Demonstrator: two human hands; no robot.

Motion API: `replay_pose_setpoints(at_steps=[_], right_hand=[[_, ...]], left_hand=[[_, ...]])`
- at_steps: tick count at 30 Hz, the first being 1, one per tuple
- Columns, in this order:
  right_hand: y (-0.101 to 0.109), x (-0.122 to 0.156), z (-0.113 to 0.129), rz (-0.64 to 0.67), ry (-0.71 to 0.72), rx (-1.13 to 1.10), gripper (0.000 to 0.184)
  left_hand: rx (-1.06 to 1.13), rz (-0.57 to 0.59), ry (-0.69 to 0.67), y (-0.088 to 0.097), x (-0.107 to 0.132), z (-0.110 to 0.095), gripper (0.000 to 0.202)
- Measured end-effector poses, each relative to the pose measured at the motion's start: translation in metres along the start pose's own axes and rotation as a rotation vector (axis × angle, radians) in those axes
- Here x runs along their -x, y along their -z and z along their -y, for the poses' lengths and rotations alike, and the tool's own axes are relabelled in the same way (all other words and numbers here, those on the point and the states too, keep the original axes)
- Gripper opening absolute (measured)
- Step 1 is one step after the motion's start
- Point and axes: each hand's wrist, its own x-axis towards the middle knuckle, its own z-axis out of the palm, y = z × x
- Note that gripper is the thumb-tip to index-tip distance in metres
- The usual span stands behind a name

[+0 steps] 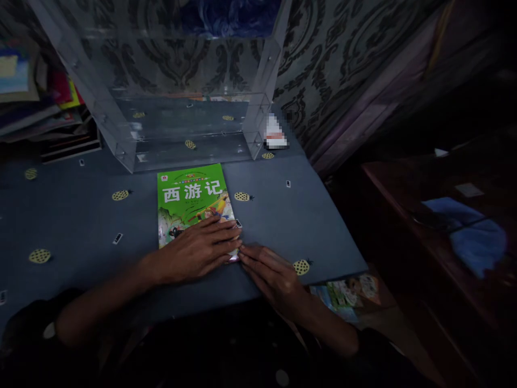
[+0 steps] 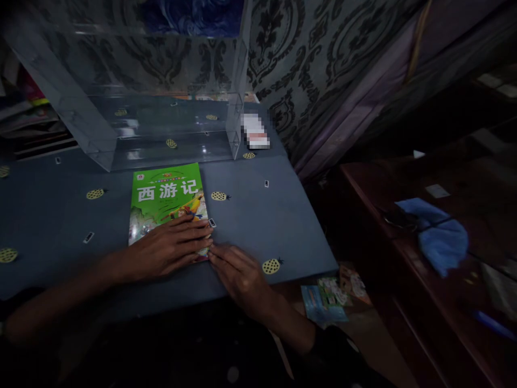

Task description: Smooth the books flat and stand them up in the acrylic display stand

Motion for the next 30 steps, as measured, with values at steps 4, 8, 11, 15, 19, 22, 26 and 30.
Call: replay_pose_setpoints(at_steps=[4,8,11,15,19,22,26,30], right_hand=[[0.000,0.001,0.001,0.018,-0.011,0.004,0.047],[0.001,0.004,0.003,0.006,0.000,0.025,0.048],[0.000,0.007,0.004,-0.011,0.026,0.026,0.050],[-0.001,0.007,0.004,-0.010,0.056,0.047,0.048],[0.000,0.007,0.005,-0.006,0.036,0.063,0.044],[-0.001,0.007,0.004,-0.012,0.058,0.056,0.043],[-0.002,0.008,0.003,-0.023,0.063,0.060,0.042],[-0.002,0.009,0.003,-0.020,0.069,0.079,0.043]], left_hand=[[0.008,0.003,0.013,-0.003,0.002,-0.003,0.037],[-0.007,-0.018,0.002,-0.004,0.003,-0.007,0.036],[-0.018,-0.032,-0.010,-0.005,0.006,-0.012,0.037],[-0.039,-0.039,0.007,-0.009,0.009,-0.016,0.037],[-0.089,-0.021,-0.040,-0.010,0.014,-0.018,0.036],[-0.124,-0.014,-0.068,-0.009,0.018,-0.020,0.038],[-0.189,0.004,-0.078,-0.010,0.020,-0.022,0.038],[-0.280,-0.044,-0.104,-0.013,0.026,-0.027,0.034]])
